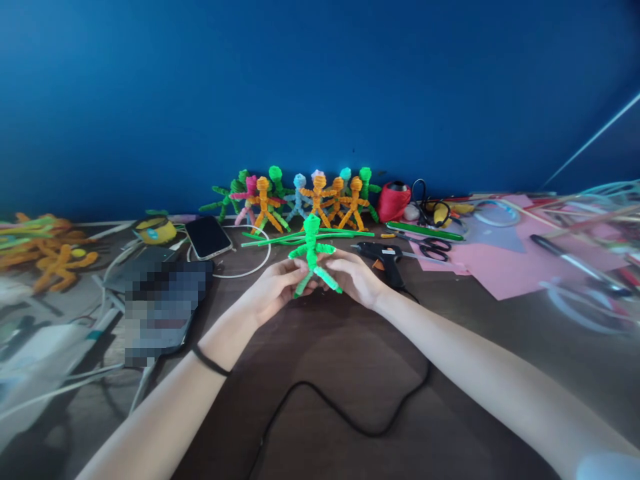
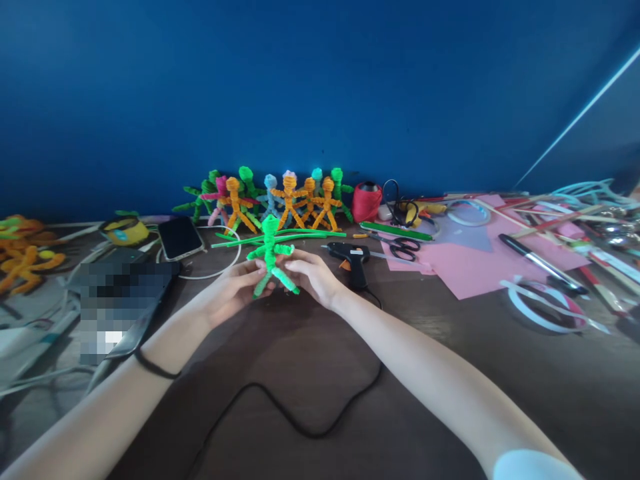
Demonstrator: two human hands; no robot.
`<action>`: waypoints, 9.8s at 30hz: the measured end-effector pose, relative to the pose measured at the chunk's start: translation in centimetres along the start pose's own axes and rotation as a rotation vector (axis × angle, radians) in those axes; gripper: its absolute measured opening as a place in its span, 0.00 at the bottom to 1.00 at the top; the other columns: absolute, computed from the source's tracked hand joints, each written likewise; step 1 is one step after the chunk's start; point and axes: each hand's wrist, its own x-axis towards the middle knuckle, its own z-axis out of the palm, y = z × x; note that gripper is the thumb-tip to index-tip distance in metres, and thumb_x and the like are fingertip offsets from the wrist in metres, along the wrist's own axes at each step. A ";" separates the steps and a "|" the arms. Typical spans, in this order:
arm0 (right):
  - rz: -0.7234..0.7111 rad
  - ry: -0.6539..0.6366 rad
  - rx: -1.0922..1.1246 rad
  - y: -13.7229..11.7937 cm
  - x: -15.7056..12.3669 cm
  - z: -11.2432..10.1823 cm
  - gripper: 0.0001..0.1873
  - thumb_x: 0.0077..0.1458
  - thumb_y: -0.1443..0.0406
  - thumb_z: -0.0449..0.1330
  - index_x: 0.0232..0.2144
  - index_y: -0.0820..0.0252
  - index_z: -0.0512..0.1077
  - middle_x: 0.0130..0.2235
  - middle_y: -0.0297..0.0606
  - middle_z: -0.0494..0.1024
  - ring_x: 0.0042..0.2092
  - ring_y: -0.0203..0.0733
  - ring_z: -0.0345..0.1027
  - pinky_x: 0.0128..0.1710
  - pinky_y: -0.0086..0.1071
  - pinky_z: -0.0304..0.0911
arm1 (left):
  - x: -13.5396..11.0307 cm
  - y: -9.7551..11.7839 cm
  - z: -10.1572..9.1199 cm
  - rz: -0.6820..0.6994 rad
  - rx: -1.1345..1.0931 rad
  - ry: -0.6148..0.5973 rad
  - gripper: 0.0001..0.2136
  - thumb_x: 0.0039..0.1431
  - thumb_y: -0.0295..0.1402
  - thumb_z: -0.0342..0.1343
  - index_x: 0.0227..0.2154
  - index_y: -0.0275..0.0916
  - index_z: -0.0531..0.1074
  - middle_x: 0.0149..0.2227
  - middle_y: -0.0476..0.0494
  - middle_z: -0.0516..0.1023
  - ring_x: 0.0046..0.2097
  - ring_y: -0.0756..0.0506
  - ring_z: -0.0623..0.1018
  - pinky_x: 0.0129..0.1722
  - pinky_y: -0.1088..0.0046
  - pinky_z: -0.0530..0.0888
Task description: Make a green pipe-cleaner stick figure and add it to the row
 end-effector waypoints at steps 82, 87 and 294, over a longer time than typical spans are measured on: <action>-0.266 0.081 -0.540 0.2 -0.6 0.8 0.11 0.42 0.65 0.63 0.28 0.60 0.65 0.29 0.33 0.72 0.33 0.38 0.66 0.34 0.33 0.63 | -1.1 1.0 0.6 0.389 1.031 0.100 0.06 0.53 0.32 0.51 0.29 0.38 0.71 0.20 0.49 0.76 0.25 0.45 0.76 0.27 0.73 0.66; -0.205 0.083 -0.492 -0.1 -0.5 0.8 0.13 0.42 0.61 0.64 0.30 0.60 0.68 0.29 0.34 0.71 0.32 0.39 0.67 0.33 0.33 0.64 | -1.0 0.7 0.5 0.388 0.977 0.106 0.05 0.52 0.33 0.52 0.25 0.38 0.71 0.20 0.49 0.76 0.23 0.46 0.75 0.25 0.74 0.66; -0.243 0.083 -0.442 -0.1 -0.6 1.5 0.14 0.40 0.63 0.64 0.32 0.58 0.69 0.35 0.34 0.71 0.39 0.38 0.66 0.41 0.34 0.62 | 0.4 -1.5 -1.6 0.496 0.578 0.120 0.14 0.42 0.32 0.61 0.35 0.38 0.69 0.36 0.45 0.74 0.39 0.46 0.73 0.39 0.71 0.69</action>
